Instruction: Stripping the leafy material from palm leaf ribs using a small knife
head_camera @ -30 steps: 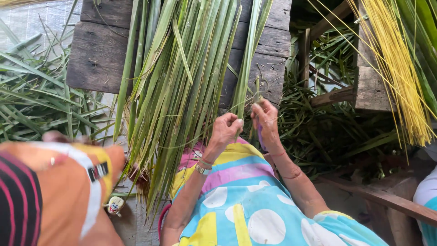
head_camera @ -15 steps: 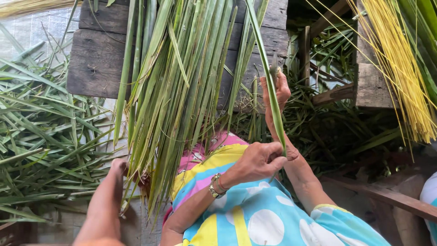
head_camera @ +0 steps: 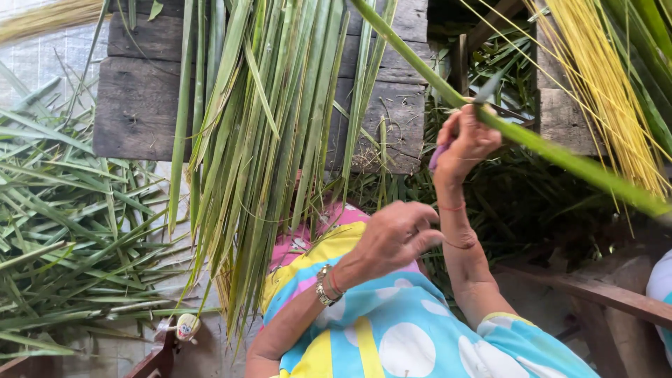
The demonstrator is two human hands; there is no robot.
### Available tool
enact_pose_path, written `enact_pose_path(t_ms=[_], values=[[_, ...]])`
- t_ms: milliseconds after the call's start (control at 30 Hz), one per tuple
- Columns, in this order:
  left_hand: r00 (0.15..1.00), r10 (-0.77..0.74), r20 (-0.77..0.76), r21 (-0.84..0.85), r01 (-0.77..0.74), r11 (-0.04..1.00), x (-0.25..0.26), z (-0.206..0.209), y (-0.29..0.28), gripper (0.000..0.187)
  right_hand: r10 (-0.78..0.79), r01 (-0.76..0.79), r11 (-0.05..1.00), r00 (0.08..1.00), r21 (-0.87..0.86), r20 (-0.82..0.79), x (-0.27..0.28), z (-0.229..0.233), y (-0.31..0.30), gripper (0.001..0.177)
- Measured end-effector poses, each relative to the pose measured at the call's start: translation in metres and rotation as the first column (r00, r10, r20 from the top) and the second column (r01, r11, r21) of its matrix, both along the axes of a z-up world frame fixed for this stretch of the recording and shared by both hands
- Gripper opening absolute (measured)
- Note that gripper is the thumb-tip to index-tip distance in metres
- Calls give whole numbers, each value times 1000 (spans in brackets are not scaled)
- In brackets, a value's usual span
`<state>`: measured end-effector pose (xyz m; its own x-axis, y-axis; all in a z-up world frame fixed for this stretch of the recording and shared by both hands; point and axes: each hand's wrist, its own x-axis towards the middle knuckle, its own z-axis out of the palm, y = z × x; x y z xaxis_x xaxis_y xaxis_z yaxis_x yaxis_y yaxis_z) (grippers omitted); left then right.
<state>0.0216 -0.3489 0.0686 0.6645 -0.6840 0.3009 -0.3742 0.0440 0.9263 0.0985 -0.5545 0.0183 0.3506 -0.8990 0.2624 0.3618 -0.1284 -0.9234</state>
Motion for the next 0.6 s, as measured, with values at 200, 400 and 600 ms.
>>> enact_pose_path(t_ms=[200,400,600], values=[[728,373,576,112,-522,846,55,-14,11,77,82,-115,983,972,145,220,-59,46,-54,20],[626,332,706,223,-641,734,90,-43,12,110,254,-271,960,946,63,202,-128,107,-55,27],[624,358,694,208,-650,731,105,-86,7,114,583,-628,774,757,83,295,-179,122,-78,26]])
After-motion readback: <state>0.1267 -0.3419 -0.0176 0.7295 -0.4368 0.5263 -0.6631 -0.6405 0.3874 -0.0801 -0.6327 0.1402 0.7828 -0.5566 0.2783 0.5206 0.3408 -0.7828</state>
